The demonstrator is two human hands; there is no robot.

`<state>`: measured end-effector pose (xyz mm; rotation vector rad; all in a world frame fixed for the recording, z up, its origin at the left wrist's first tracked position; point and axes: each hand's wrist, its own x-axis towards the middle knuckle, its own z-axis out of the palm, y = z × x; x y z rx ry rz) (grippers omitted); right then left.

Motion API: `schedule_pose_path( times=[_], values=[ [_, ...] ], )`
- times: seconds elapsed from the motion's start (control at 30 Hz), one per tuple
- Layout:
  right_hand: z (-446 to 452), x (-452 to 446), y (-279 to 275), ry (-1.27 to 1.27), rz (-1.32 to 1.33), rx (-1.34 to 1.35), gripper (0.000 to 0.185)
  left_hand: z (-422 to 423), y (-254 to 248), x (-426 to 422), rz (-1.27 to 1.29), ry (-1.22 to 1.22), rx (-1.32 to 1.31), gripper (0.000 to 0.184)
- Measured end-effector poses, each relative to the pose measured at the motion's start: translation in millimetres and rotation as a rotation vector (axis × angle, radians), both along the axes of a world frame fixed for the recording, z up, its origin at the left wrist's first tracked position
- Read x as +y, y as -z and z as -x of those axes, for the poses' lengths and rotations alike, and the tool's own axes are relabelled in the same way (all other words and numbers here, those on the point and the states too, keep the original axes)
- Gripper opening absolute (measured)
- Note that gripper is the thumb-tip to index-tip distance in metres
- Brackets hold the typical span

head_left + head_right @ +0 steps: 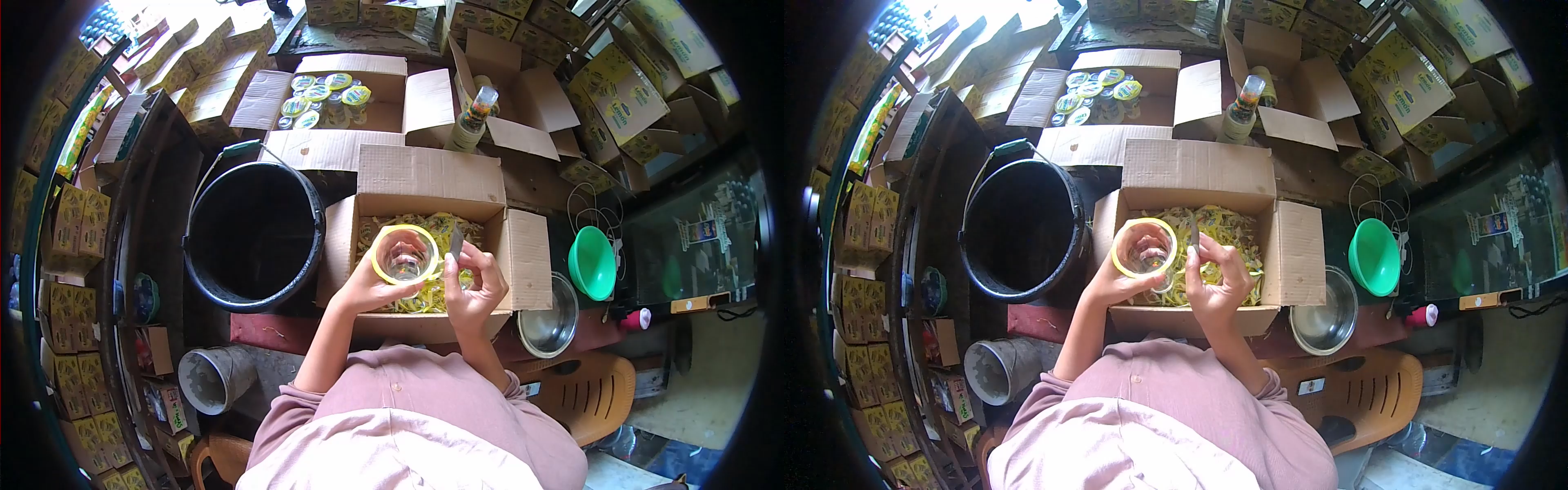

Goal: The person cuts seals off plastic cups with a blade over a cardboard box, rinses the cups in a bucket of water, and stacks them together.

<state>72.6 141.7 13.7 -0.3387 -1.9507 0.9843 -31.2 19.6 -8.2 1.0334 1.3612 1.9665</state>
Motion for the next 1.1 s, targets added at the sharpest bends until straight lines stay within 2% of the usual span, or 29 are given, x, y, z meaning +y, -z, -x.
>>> schedule_pose_path(
  times=[0.1,0.2,0.4,0.53,0.73,1.1],
  values=[
    [-1,4,3,0.009,0.019,0.031,0.030,1,3,-3,-0.044,-0.009,-0.075,0.062],
    [0,1,2,0.060,0.165,0.116,0.028,1,4,-5,-0.042,-0.020,-0.109,0.062],
    [-4,0,2,-0.007,-0.006,0.091,0.026,-1,2,-5,-0.045,-0.067,-0.109,0.064],
    [-7,-8,0,-0.060,-0.023,0.052,0.025,-3,1,-6,-0.067,-0.090,-0.109,0.065],
    [-4,-17,-5,-0.044,-0.056,0.067,0.025,-8,3,-5,-0.063,-0.133,0.095,0.068],
    [-6,-17,-7,0.003,-0.077,0.083,0.023,-13,-3,-8,0.041,-0.103,0.190,0.072]
  ],
)
